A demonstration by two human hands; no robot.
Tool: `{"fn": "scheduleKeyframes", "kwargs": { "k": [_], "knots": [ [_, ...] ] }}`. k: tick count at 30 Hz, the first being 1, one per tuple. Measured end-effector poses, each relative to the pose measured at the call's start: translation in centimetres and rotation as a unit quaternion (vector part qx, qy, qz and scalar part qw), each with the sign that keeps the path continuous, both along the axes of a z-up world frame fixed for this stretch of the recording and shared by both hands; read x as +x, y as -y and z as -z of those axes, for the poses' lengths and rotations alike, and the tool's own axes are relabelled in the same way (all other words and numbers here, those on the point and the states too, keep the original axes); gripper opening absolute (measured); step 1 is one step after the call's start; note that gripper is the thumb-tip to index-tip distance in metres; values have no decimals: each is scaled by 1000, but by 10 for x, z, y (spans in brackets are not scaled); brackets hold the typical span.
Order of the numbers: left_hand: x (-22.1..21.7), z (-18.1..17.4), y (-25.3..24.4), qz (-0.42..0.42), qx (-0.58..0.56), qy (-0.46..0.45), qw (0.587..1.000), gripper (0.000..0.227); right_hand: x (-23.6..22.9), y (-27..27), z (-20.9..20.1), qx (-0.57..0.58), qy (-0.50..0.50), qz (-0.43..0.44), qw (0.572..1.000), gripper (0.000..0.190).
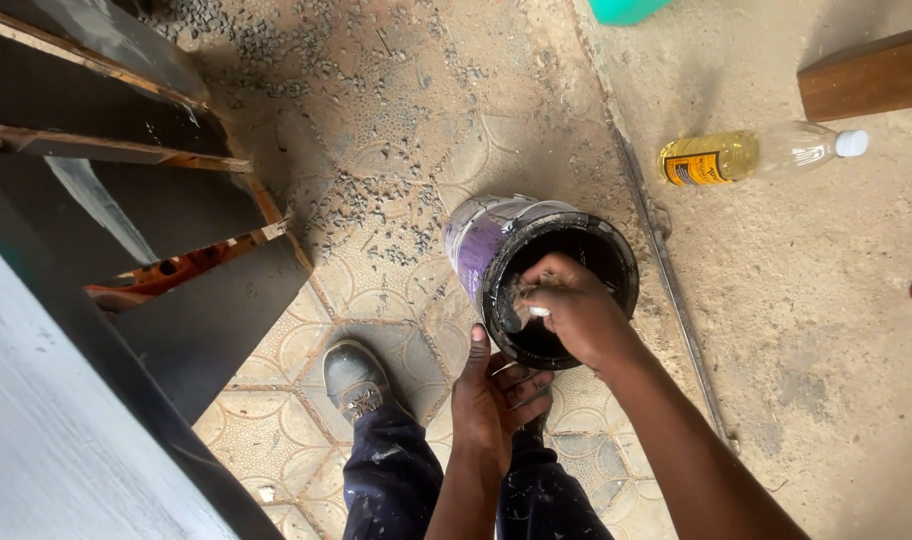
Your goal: A person is painting a wooden furniture panel with black paint using a sponge applicator.
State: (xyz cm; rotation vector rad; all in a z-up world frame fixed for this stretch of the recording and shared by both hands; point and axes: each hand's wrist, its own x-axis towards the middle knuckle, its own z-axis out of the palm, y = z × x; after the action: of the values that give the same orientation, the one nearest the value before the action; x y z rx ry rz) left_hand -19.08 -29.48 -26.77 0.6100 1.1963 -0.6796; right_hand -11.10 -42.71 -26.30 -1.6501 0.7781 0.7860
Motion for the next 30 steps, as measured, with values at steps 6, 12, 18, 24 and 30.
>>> {"fn": "scheduleKeyframes", "kwargs": {
  "k": [6,12,18,24,30],
  "knots": [
    [0,1,-3,-1,-16,-11,1000,70,-3,10,-2,32,-22,-87,995,29],
    [-1,4,-5,11,-1,-14,1000,75,-25,38,11,337,-48,118,933,21],
    [-1,3,-6,6,7,-6,1000,65,-29,26,11,111,11,141,984,17],
    [-1,2,-5,18,16,0,1000,68,-31,8,6,93,33,186,978,22],
    [0,0,-6,23,26,-9,999,65,-32,25,8,220,87,75,969,39]
  ]
}}
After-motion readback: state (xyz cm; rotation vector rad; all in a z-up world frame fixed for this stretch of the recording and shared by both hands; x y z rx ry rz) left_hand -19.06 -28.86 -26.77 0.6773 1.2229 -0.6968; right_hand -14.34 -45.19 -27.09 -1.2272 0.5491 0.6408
